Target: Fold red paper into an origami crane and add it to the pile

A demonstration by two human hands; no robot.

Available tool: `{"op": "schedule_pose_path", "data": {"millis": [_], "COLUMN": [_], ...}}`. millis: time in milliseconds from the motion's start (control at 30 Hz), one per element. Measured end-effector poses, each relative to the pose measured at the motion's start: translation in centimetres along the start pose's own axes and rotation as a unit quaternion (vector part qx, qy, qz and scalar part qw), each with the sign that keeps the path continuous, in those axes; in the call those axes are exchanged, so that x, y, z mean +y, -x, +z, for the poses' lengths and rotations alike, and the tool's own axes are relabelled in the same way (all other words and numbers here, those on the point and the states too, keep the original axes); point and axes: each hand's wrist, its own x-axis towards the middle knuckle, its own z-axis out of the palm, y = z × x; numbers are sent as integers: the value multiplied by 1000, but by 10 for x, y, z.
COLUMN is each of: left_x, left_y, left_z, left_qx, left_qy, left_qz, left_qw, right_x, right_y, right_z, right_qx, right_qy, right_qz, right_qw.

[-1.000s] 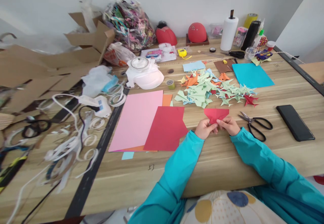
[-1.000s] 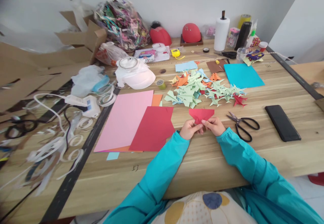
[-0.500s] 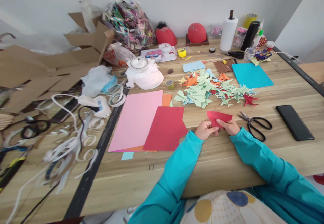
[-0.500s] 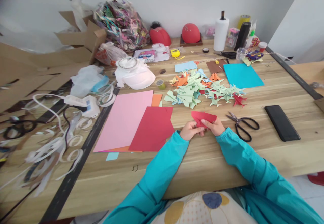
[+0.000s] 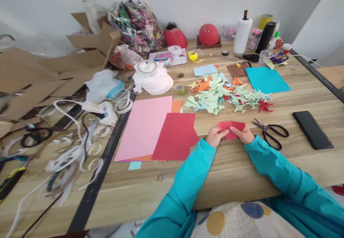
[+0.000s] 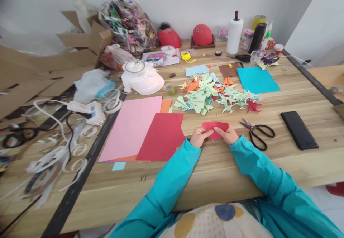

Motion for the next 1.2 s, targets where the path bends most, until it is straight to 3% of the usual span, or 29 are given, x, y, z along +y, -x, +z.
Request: {"op": "schedule_pose_path", "data": {"millis": [367,567,700,867,1200], "left_x": [-4,-1,-4,-7,-4], "left_y": [0,1,0,-1,1], "left_z": [-1,0,0,0,-2], "left_qx": [30,28,58,86,68], "left_qy": [-30,-49,-62,-56,-43], "left_qz": [13,31,29,42,31], "left_qw": [999,998,996,994,996], "right_x": [7,-7,-10,-6,-4], "right_y": [-1,-1,-1,-1,-2], "right_z": [-2,2,4,0,-2], "right_qx": [-5,-72,-118,-101,-121], "right_qy": [2,7,-14,-9,-9], "right_qz": [-22,-50,-56,-52,-59], "right_qw": [1000,996,991,993,991]}}
